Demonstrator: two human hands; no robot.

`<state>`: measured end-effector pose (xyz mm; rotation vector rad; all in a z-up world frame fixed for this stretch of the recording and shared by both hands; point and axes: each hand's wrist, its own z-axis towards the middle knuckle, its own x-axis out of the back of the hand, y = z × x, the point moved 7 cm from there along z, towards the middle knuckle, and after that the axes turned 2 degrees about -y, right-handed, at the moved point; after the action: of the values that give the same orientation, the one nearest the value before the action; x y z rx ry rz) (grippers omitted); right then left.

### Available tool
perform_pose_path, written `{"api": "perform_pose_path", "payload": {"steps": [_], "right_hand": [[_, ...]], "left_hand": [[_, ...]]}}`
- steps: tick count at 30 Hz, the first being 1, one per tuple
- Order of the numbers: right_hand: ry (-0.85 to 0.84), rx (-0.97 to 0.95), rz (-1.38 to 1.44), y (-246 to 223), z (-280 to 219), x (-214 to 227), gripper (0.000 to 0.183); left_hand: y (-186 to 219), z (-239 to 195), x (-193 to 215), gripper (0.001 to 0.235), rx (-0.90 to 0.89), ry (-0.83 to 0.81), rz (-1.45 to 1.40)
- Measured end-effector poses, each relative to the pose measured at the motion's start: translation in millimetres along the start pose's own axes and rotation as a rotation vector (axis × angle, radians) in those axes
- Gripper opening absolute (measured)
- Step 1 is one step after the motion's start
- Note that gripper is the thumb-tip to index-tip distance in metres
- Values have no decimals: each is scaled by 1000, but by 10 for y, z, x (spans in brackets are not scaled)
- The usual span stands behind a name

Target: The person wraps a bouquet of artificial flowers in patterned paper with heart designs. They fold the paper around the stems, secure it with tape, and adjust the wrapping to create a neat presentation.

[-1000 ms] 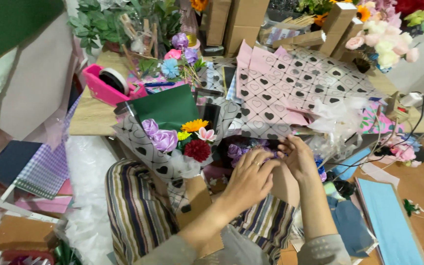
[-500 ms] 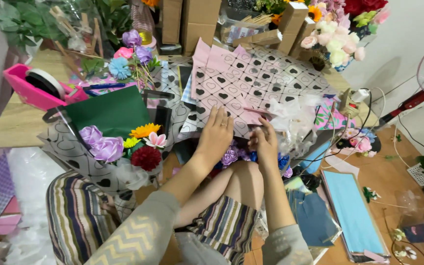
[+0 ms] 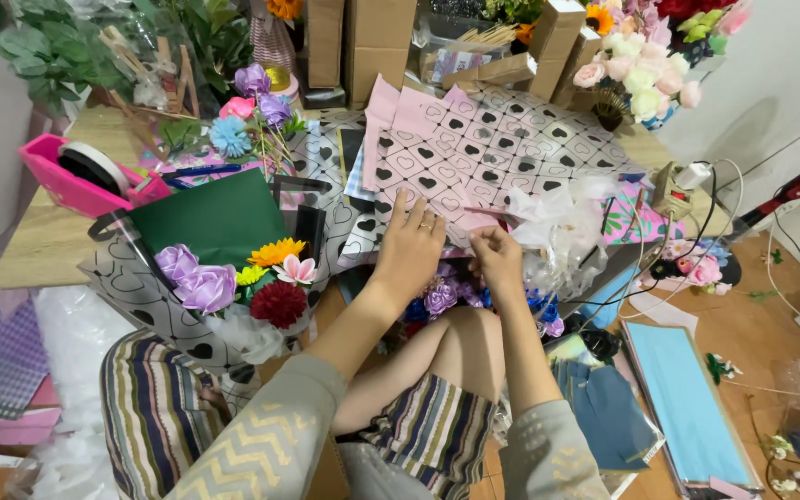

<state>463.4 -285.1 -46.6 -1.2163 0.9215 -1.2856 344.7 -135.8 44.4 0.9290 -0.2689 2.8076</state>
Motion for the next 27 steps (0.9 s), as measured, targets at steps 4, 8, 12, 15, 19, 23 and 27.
{"api": "perform_pose_path", "payload": {"steps": [4, 8, 12, 15, 19, 23, 27], "right_hand": [[7, 52, -260, 156, 202, -17, 11], [94, 77, -488, -122, 210, -96, 12], [101, 26, -614, -293, 139, -180, 17], [113, 14, -593, -329, 130, -202, 16], [121, -2, -626, -369, 89, -194, 17], [60, 46, -490, -338, 35, -170, 16], [-35, 77, -336, -183, 24, -144, 13]], "left_hand": [[-110, 41, -123, 29, 39, -21, -10], [-158, 65, -158, 32, 72, -49, -31], [-264, 49, -217, 34, 146, -81, -54], [-337, -15, -303, 32, 218, -119, -78], [-372, -121, -476, 33, 285, -144, -140], [-350, -120, -293, 30, 242, -144, -117], [-264, -193, -128, 42, 124, -213, 11]]}}
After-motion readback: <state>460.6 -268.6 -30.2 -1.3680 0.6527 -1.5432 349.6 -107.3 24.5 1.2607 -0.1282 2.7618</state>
